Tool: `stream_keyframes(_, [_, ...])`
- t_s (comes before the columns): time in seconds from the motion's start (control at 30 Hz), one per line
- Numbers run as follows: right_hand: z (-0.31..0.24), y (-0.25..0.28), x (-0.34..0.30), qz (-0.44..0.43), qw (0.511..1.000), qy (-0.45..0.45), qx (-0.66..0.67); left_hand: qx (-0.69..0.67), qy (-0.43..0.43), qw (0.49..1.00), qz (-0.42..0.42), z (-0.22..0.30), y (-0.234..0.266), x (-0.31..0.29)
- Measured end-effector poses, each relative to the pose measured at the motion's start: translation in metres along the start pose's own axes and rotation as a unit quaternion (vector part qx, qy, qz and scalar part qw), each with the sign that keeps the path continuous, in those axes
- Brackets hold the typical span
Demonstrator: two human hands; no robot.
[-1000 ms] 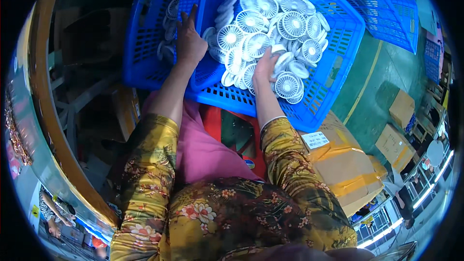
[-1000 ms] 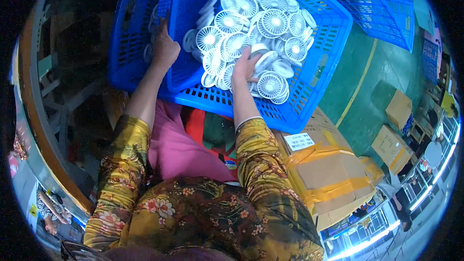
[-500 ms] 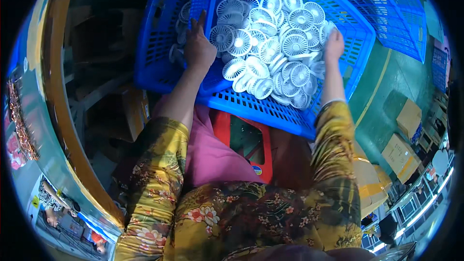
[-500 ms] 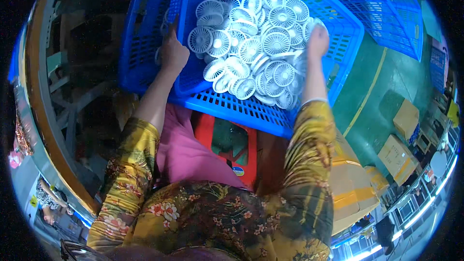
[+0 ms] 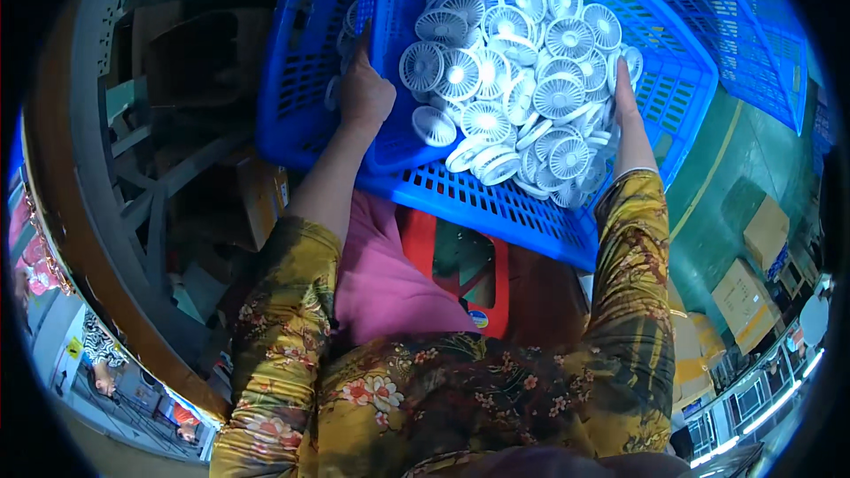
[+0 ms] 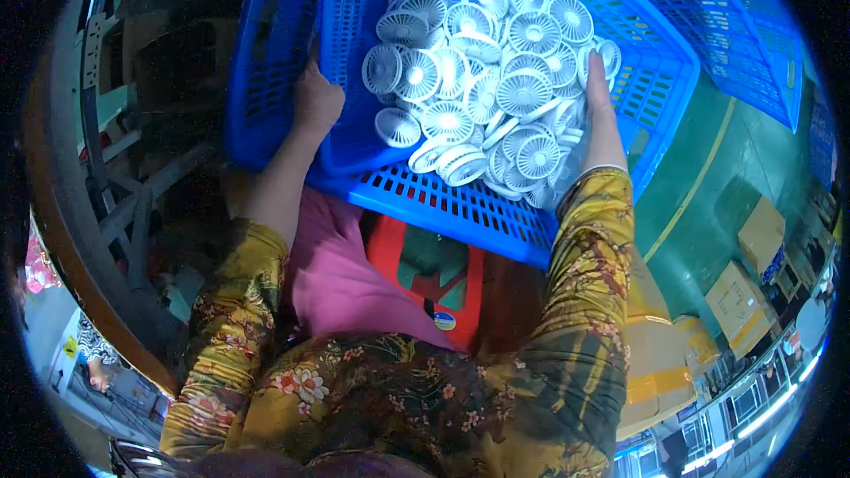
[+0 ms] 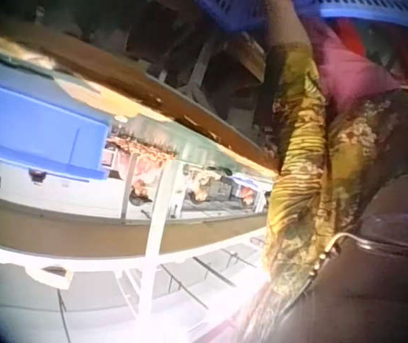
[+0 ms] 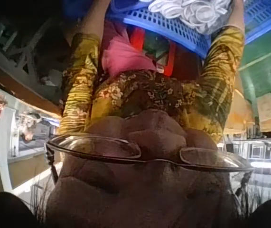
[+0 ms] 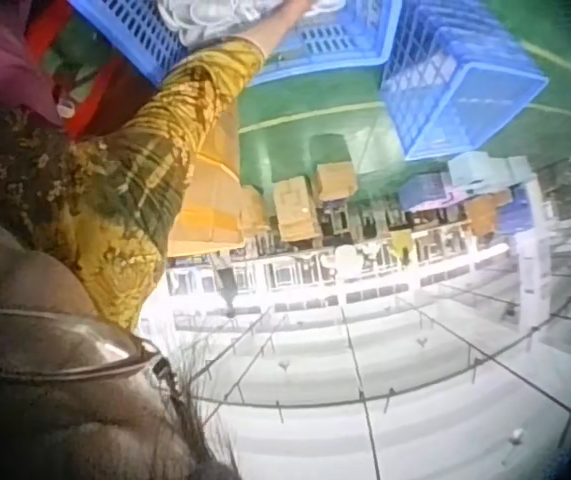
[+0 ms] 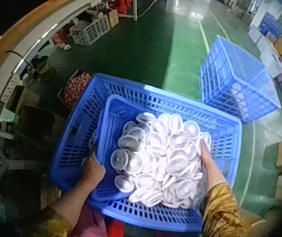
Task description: The recorder is seen assembling white plastic fan covers by inserting metal components and using a mallet to secure them at a factory assembly line.
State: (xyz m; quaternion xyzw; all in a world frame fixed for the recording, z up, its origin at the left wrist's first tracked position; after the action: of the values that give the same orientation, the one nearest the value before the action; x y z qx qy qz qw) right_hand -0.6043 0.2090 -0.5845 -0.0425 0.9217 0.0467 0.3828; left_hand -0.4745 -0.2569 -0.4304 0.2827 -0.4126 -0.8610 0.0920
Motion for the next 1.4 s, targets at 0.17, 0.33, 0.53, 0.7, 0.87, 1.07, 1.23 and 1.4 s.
stream_keyframes(0.17, [-0.007, -0.003, -0.016, -0.003, 0.995, 0.041, -0.092, -0.022, -0.025, 0.999, 0.030, 0.008, -0.004, 0.001])
stream_keyframes(0.33, [-0.001, -0.020, -0.041, -0.035, 0.998, 0.044, -0.032, -0.018, -0.036, 0.998, 0.055, 0.014, -0.005, -0.002])
stream_keyframes(0.53, [0.004, -0.056, -0.048, -0.051, 0.996, 0.070, -0.014, -0.003, -0.037, 0.998, 0.052, -0.004, -0.001, 0.005])
stream_keyframes(0.7, [0.041, -0.029, -0.038, 0.131, 0.948, 0.097, -0.275, -0.014, -0.040, 0.998, 0.035, 0.025, -0.020, 0.004])
stream_keyframes(0.87, [-0.021, -0.184, -0.096, 0.274, 0.875, 0.066, -0.394, 0.019, -0.043, 0.998, 0.042, 0.007, -0.005, 0.000])
stream_keyframes(1.07, [-0.075, -0.179, -0.146, 0.157, 0.925, 0.315, -0.140, -0.004, 0.017, 1.000, 0.014, 0.013, -0.001, -0.009])
stream_keyframes(1.23, [0.107, 0.009, -0.167, 0.415, 0.857, -0.159, -0.263, -0.052, -0.013, 0.998, 0.031, 0.026, -0.004, -0.008])
stream_keyframes(1.4, [0.105, -0.079, -0.177, 0.470, 0.882, -0.031, -0.020, -0.011, 0.013, 0.999, 0.033, 0.004, -0.006, -0.003])
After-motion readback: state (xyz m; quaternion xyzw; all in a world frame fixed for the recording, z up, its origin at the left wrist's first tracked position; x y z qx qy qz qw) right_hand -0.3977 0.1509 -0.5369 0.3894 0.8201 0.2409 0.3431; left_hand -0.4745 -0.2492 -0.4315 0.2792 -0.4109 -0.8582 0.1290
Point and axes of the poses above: each hand's wrist, its own x-axis towards the middle knuckle, its own y-axis out of the back of the hand, z = x × y, the point moved 8 cm from there along x, towards the middle knuckle, and after that the axes turned 5 degrees about -z, right-handed, at the moved point
